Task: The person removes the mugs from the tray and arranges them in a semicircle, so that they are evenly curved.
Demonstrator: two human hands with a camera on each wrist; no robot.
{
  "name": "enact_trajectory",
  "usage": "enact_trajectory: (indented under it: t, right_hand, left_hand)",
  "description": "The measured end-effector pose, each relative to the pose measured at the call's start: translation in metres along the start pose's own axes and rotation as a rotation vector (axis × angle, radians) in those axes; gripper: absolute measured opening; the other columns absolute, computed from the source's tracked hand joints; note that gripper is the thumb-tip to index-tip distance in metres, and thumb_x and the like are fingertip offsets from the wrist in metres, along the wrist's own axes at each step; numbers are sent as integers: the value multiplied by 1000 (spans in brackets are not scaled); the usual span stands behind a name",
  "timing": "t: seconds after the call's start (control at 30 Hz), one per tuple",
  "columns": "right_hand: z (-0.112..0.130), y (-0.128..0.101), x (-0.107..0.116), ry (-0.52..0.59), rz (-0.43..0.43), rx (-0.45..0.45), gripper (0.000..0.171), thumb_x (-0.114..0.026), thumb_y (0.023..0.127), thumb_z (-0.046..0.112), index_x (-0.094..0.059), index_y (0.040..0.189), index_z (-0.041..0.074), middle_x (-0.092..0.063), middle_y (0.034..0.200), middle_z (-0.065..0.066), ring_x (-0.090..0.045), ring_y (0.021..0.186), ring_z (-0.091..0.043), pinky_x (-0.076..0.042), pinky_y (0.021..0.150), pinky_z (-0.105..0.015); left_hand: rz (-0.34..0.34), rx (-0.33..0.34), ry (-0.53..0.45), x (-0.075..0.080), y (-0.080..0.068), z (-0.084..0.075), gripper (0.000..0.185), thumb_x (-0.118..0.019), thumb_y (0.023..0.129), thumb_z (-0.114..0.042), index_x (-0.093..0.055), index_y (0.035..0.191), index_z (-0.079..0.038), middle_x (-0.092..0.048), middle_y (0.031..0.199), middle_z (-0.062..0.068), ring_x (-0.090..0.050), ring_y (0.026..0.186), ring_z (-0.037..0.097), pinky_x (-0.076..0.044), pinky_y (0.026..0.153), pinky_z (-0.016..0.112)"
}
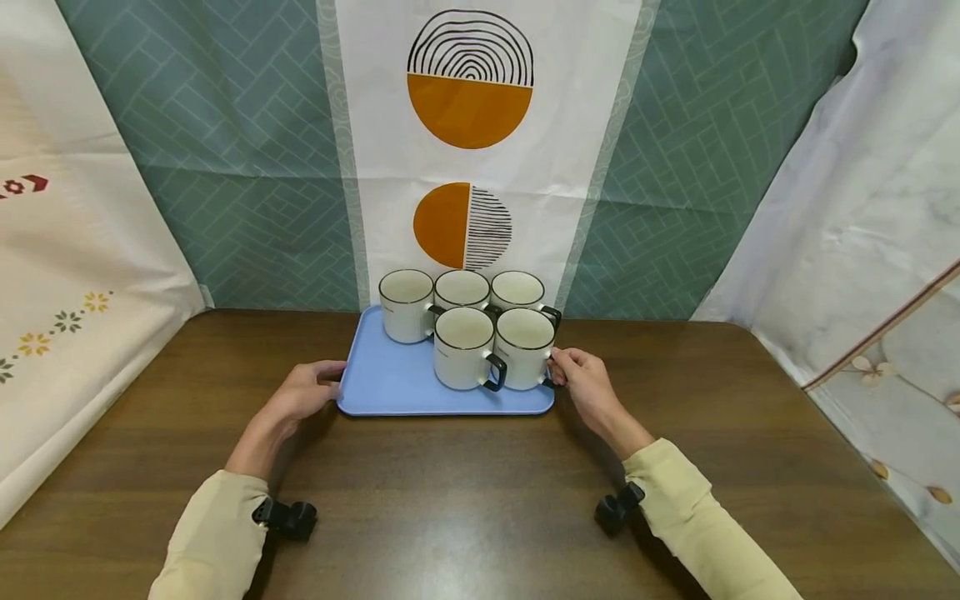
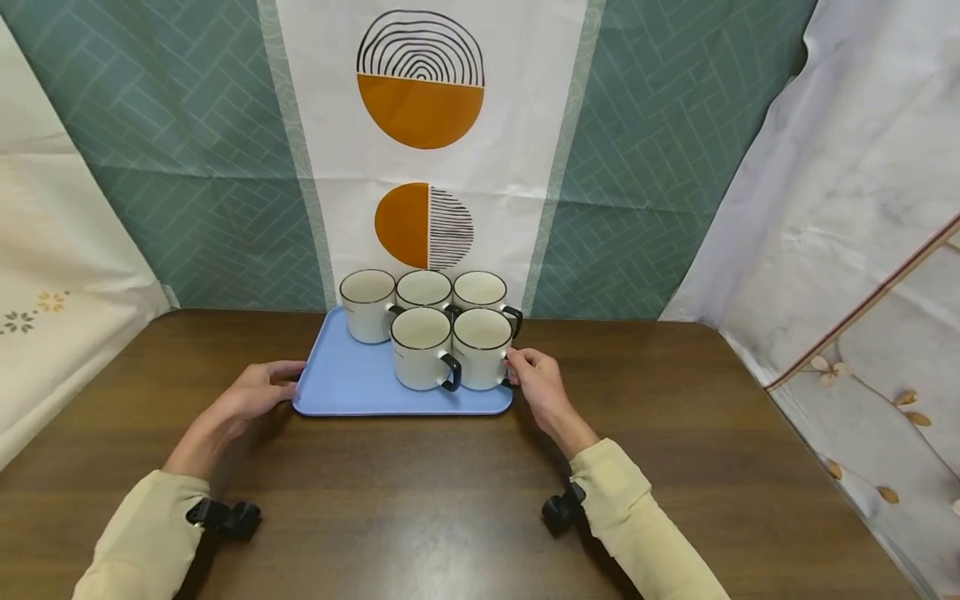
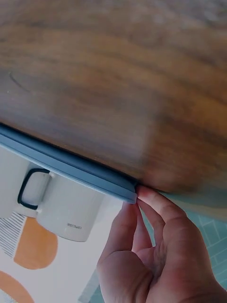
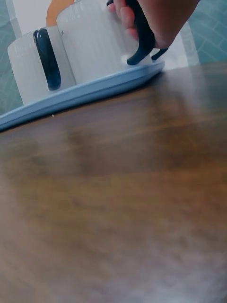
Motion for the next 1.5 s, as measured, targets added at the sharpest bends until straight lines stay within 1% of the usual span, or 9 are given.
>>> enact_trajectory:
  t: [0.13,0.33,0.47,0.67,0.87,1.0,1.17,1.27,1.5]
  right_hand:
    - [1,-1,7,52,-48,36,26,-49,98,1,-49,73,-8,-38,61,-5,-40,63,-16,-35,66,-25]
    - [11,-2,18,159,-101,52,25,-50,98,1,-53,73,0,-46,70,-5,-37,62,-13,-34,65,-24]
    - [29,-2,25,231,-115,84,26,-51,97,0,-56,71,1,-51,74,-7,-36,63,-13,-33,66,-25]
    - [65,1,34,330,-115,127,36,-51,97,-2,-59,62,3,-53,67,-3,-35,63,-13,-33,68,-25]
    - [97,12,45,345,-131,142,40,-52,97,1,-58,58,8,-44,58,-1,-32,63,-14,-32,66,-26]
    - [111,25,53,364,-182,161,40,-53,96,1,-59,58,8,-48,57,-1,-32,62,-14,-33,65,-25]
    - [115,41,65,464,-265,183,42,-54,95,-3,-59,54,5,-53,58,-2,-32,59,-14,-31,61,-24]
    - [112,48,73,511,-313,190,42,-53,94,-5,-58,53,4,-51,55,-2,-31,57,-13,-31,59,-23]
    - [91,58,96,529,-428,159,40,-51,93,-6,-59,55,3,-49,54,-2,-33,55,-12,-29,54,-21]
  left_hand:
    - [12,-7,-4,-3,2,0,52,-49,93,4,-34,142,13,-38,140,35,-46,120,41,-38,99,52]
    - [24,-13,1,-4,3,-4,53,-49,92,4,-33,142,14,-38,140,35,-46,121,41,-39,99,52]
    - [28,-14,-1,-3,2,-2,54,-48,92,4,-32,143,14,-37,140,35,-46,120,42,-38,100,53]
    - [23,-23,-15,-1,-1,0,54,-49,92,4,-32,142,15,-34,141,37,-41,120,40,-31,104,57]
    - [18,-23,-30,1,0,1,55,-52,91,3,-34,142,13,-34,141,36,-40,120,40,-29,104,58]
    - [17,-22,-35,0,-1,2,55,-51,91,3,-34,142,13,-36,141,35,-42,118,38,-32,102,55]
    - [21,-11,-48,0,-1,4,55,-50,92,2,-33,143,12,-32,143,35,-39,120,40,-28,104,57]
    - [22,-5,-49,0,0,6,55,-51,93,1,-33,143,12,-31,144,35,-38,121,41,-27,105,59]
    - [26,-33,-62,1,-1,3,54,-51,93,1,-33,143,13,-32,143,35,-38,122,41,-27,104,58]
Point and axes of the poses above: each hand's wrist, its own y-axis towards the middle knuckle, its own x-axis out of the back of the hand, z = x × y, the point moved 10 cm from there along y, towards the middle knuckle
